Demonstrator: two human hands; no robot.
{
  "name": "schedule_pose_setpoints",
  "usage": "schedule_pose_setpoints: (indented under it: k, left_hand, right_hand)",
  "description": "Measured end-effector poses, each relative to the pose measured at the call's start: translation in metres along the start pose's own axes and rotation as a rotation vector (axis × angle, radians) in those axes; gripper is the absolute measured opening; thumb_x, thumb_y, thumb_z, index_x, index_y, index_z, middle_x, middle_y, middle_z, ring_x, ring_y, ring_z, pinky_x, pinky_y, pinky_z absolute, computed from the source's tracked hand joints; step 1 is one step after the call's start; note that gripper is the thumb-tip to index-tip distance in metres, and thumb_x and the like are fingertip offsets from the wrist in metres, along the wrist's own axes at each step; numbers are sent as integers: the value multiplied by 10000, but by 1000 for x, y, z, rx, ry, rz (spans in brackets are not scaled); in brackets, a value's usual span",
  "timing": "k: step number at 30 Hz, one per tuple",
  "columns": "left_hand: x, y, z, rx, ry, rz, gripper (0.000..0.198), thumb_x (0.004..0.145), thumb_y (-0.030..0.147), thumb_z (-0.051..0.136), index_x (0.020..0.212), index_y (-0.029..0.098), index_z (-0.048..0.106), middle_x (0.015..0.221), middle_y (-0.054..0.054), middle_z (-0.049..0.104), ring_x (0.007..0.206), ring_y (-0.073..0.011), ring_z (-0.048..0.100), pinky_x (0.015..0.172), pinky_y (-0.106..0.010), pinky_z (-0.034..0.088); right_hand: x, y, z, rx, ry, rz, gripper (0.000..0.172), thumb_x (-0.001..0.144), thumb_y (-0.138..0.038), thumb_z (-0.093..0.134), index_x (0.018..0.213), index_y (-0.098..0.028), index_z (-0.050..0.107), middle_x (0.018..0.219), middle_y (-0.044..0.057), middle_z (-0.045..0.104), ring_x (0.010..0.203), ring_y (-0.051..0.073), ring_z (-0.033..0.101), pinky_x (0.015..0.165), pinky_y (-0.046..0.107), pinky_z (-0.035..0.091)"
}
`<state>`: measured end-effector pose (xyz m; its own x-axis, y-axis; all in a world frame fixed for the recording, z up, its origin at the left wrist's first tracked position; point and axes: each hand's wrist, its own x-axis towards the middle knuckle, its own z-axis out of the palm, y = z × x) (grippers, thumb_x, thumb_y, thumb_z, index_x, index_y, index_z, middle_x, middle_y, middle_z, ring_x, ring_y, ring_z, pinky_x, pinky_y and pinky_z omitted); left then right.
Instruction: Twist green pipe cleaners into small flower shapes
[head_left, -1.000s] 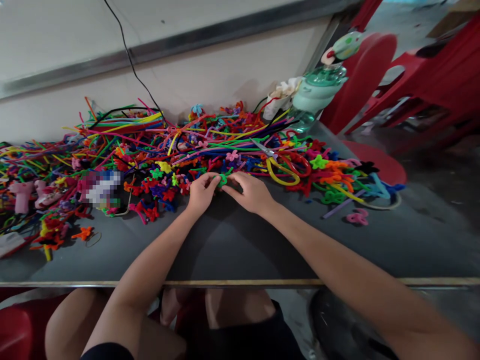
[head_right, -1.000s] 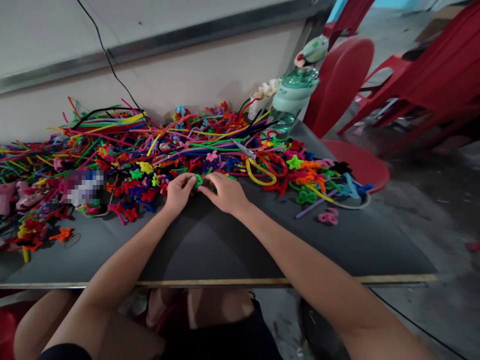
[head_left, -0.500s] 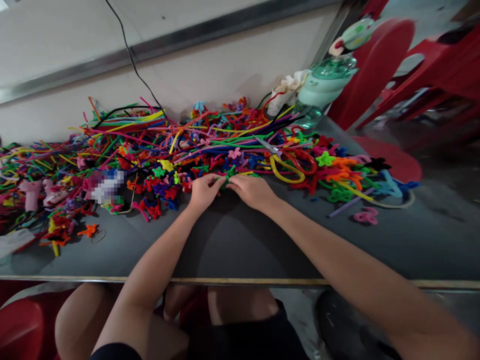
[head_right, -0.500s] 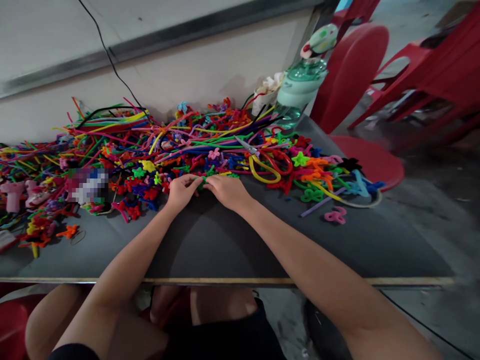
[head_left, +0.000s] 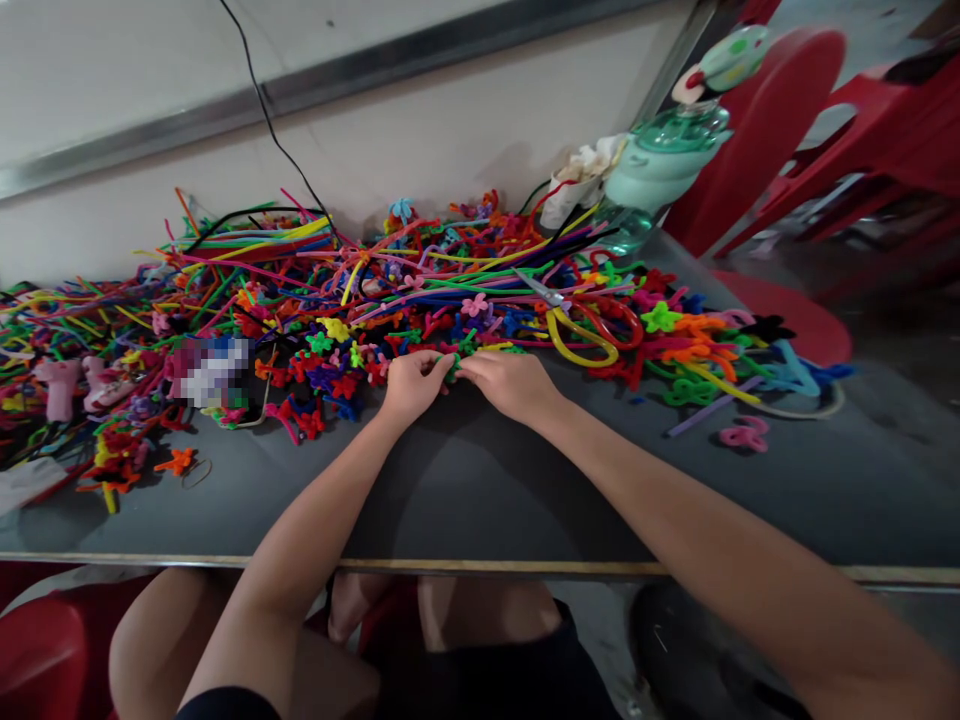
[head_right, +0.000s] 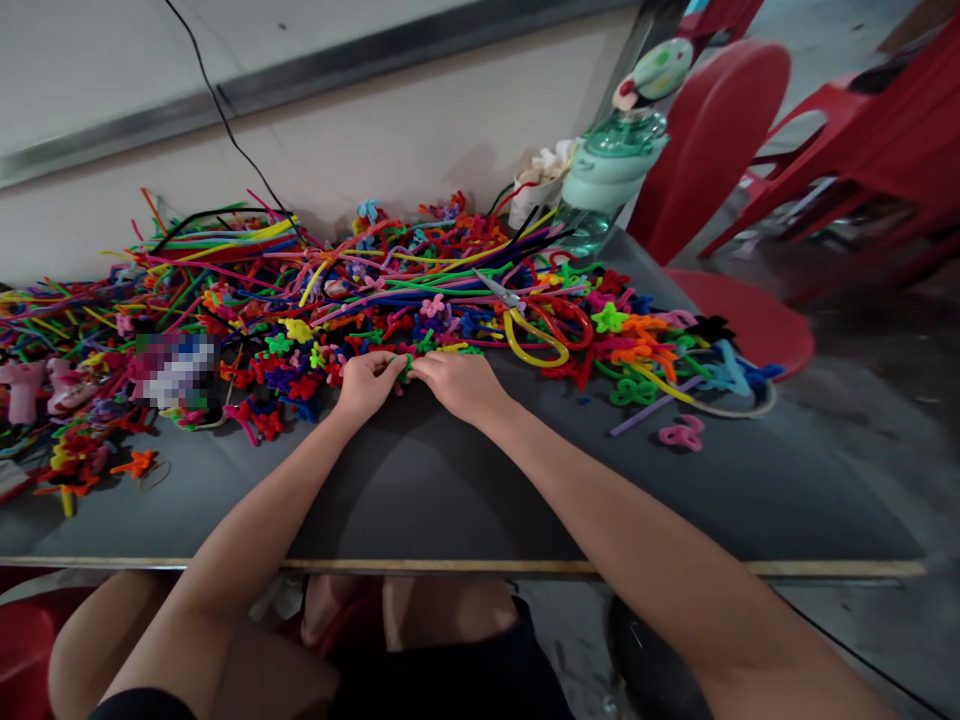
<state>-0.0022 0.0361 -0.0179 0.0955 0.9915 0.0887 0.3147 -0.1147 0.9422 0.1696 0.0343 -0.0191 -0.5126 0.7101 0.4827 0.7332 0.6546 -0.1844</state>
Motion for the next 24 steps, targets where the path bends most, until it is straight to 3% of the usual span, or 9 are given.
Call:
schedule_pose_setpoints:
  k: [11, 16, 19, 21, 24]
  left_hand:
    - [-2, 0, 1, -73, -16, 3, 327, 822, 445, 611, 672, 155, 627, 530, 10, 616, 451, -87, 590, 441, -182, 410]
    - [0, -2, 1, -83, -8, 44, 364, 818, 483, 602, 655, 158, 609, 496, 22, 566, 428, -70, 525, 433, -185, 375]
    - [3, -5, 2, -230, -40, 57, 359, 794, 519, 621, 797, 160, 631, 551, 31, 567, 451, -68, 503, 456, -199, 381]
    - [5, -7, 3, -309, -59, 66, 386, 765, 520, 657, 912, 164, 636, 608, 29, 580, 494, -74, 512, 497, -211, 404]
    - [7, -9, 3, -290, -20, 83, 388, 736, 522, 687, 860, 156, 657, 621, 25, 562, 535, -73, 489, 526, -217, 386]
  right_hand:
    - [0, -3, -3, -38, 31, -2, 372, 982, -333, 402, 822, -176, 699, 728, 38, 706, 646, 139, 628, 523, 261, 284]
    - [-2, -3, -2, -27, 1, 48, 330, 966, -297, 421, 837, -188, 704, 778, 27, 734, 665, 150, 656, 523, 266, 299]
    - [-2, -3, -3, -7, 17, 112, 316, 968, -293, 408, 927, -194, 705, 828, 37, 744, 687, 154, 663, 533, 265, 322]
    - [-2, -2, -3, 2, 35, 141, 344, 980, -319, 385, 942, -191, 702, 847, 53, 743, 707, 160, 667, 542, 266, 339]
    - [-2, -3, -5, 16, 28, 123, 428, 981, -433, 367, 878, -186, 701, 814, 61, 733, 727, 176, 670, 556, 267, 367]
